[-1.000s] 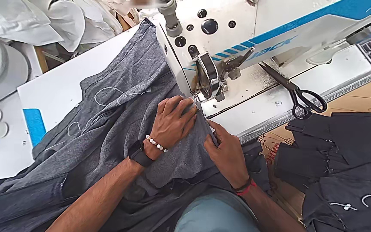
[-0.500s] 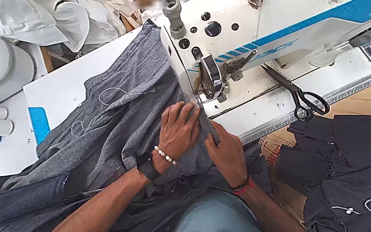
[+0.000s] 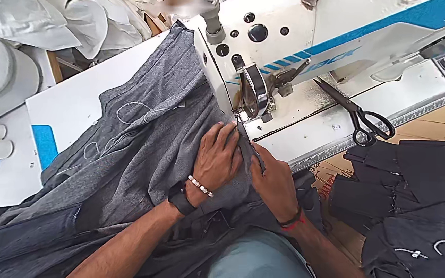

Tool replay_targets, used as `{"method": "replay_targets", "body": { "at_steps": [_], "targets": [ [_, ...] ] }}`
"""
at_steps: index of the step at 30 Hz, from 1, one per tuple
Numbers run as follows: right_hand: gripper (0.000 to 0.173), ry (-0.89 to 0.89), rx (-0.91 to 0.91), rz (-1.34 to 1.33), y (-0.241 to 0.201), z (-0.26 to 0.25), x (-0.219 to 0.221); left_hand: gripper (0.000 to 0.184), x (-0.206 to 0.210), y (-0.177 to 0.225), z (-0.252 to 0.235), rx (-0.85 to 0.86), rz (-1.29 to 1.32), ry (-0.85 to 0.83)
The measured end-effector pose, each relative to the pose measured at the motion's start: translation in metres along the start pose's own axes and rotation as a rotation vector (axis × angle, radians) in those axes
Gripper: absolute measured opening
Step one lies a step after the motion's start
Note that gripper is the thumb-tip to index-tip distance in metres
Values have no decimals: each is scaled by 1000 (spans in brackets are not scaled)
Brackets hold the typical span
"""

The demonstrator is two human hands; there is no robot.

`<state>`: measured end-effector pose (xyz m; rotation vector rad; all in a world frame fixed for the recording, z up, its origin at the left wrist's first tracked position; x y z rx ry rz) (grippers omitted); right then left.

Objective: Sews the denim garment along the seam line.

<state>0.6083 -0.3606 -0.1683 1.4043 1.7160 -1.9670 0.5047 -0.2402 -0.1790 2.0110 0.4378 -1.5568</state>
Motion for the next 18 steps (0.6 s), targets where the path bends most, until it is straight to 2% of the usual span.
{"method": "replay_targets", "body": {
  "at_steps": [5, 18],
  "targets": [
    [37, 8, -16, -1, -4, -1, -4, 40, -7, -25, -14, 141, 7, -3],
    [38, 23, -52, 87, -10, -21, 3, 33, -18, -40, -38, 364, 9, 31]
  ]
}}
Point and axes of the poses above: each hand's wrist, its own z-axis away from the middle knuckle, its own x-axis out of the palm, y = z × x, the point moved 5 cm from there along -z, towards the middle knuckle, and after that the axes turned 8 degrees about -x, right-handed, at the moved point
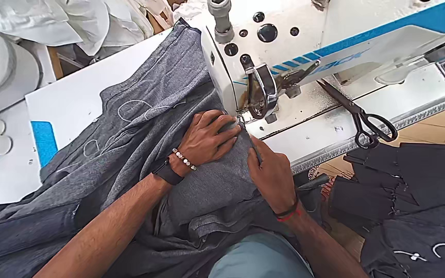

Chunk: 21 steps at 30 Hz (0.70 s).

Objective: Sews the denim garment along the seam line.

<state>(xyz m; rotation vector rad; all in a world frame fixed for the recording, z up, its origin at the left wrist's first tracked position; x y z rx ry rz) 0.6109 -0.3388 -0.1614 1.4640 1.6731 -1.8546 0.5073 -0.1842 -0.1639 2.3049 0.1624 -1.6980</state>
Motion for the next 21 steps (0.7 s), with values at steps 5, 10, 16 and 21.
{"method": "replay_targets", "body": {
  "at_steps": [5, 10, 16, 21],
  "targets": [
    [43, -89, -11, 43, 1, -9, 7, 34, 2, 30, 5, -160, -20, -21],
    [39, -112, -47, -32, -1, 22, -21, 49, 16, 41, 23, -345, 24, -69],
    [39, -69, -101, 33, -18, 34, -41, 42, 10, 22, 15, -232, 13, -43],
    [36, -104, -168, 204, -32, 11, -44, 34, 3, 10, 5, -94, 31, 37]
  ]
}}
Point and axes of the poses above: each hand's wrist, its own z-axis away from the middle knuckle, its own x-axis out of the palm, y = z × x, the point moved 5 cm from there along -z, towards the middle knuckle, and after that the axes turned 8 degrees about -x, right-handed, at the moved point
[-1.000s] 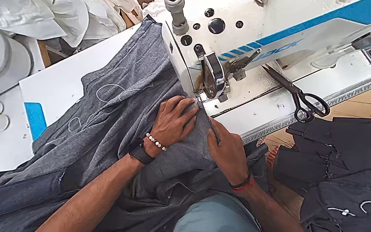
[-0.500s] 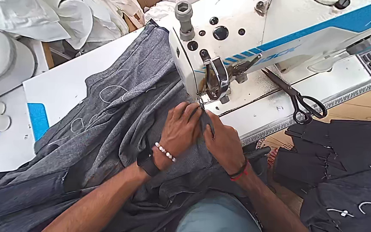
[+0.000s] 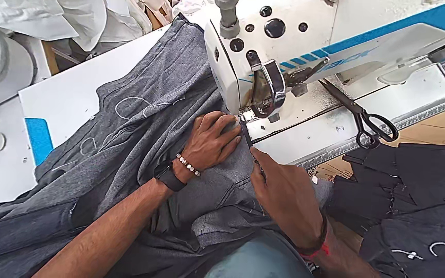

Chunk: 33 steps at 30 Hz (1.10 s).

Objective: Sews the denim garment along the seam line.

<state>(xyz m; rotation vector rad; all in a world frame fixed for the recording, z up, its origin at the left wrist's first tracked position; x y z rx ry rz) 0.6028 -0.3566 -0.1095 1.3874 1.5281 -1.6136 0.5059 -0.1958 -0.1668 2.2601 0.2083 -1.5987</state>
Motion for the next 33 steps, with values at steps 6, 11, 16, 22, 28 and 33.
{"method": "replay_targets", "body": {
  "at_steps": [6, 11, 16, 22, 28, 33],
  "targets": [
    [28, -143, -28, 96, -4, -37, -1, 30, -6, -14, -12, 180, -10, 35],
    [43, -198, 45, -44, 33, -67, 28, 30, -4, 15, -2, -20, 50, -82],
    [46, -179, -12, -29, 60, -57, 41, 42, 10, 18, 17, -163, 143, -76],
    [42, -244, -163, -252, 90, 24, 2, 38, 6, 14, 18, -33, 120, -90],
    [14, -537, -507, -86, 14, 116, 62, 32, 1, 23, 17, 9, 168, -12],
    [16, -978, -396, -413, 8, 88, 70, 33, 1, 22, 19, 0, 115, -12]
  ]
}}
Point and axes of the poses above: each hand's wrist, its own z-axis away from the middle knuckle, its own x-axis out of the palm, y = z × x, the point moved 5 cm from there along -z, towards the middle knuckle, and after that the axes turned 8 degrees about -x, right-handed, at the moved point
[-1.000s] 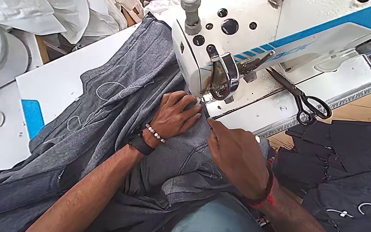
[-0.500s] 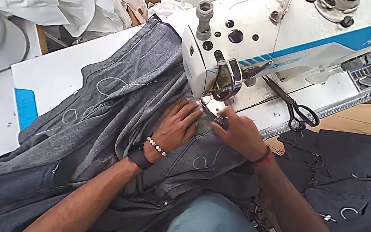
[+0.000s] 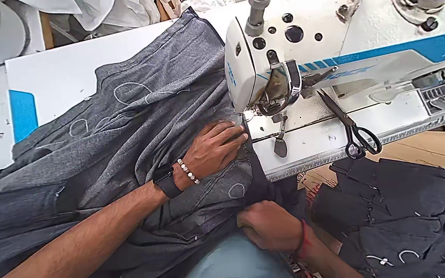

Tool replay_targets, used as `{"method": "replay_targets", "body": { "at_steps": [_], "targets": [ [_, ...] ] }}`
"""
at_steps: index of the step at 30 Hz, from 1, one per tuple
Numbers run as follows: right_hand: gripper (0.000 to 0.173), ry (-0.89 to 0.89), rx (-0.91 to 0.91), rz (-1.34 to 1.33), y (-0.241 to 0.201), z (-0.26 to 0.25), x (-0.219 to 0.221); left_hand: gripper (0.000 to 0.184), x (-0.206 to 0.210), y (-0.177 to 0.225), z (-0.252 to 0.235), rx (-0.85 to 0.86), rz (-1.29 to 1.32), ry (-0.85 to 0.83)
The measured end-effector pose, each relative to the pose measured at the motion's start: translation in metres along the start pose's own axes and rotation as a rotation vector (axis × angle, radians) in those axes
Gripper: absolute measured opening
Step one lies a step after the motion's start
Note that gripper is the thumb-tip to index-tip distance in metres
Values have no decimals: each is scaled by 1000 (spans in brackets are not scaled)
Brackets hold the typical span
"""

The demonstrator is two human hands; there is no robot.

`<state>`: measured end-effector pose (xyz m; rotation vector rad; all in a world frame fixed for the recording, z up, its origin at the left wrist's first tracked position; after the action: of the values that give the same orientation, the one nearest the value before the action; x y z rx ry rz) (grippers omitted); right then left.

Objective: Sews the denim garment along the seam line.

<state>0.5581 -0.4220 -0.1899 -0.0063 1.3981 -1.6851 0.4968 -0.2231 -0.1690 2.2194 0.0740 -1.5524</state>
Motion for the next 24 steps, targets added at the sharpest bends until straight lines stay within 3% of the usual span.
{"method": "replay_targets", "body": {
  "at_steps": [2, 4, 5, 8, 12, 16, 24],
  "targets": [
    [20, 499, -36, -43, -8, 6, -51, 33, 0, 0, 0, -8, 15, -8],
    [25, 914, 139, 65, 1, 8, -97, 33, 0, 0, -1, -15, 31, -20],
    [24, 1021, 229, 106, 11, 4, -112, 32, 0, 0, -3, -25, 37, -20],
    [26, 1065, 434, 131, 34, -18, -122, 30, -4, 1, -7, -68, 38, 9],
    [21, 1070, 531, 261, 31, -29, -118, 27, -2, -3, -9, -147, -12, 44],
    [17, 1087, 501, 300, 31, -28, -118, 34, 2, -6, -12, -173, -61, 1],
    [32, 1070, 341, 522, 24, -27, -105, 43, 4, -10, -10, -200, -135, -46]
  ]
}}
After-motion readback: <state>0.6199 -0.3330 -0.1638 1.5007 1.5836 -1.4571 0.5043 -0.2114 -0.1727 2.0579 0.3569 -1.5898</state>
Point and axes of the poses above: each hand's wrist, its own z-axis away from the middle knuckle, its own x-axis out of the palm, y = z × x, the point moved 5 cm from there along -z, towards the middle knuckle, and after that the axes turned 8 degrees about -x, right-handed, at the moved point
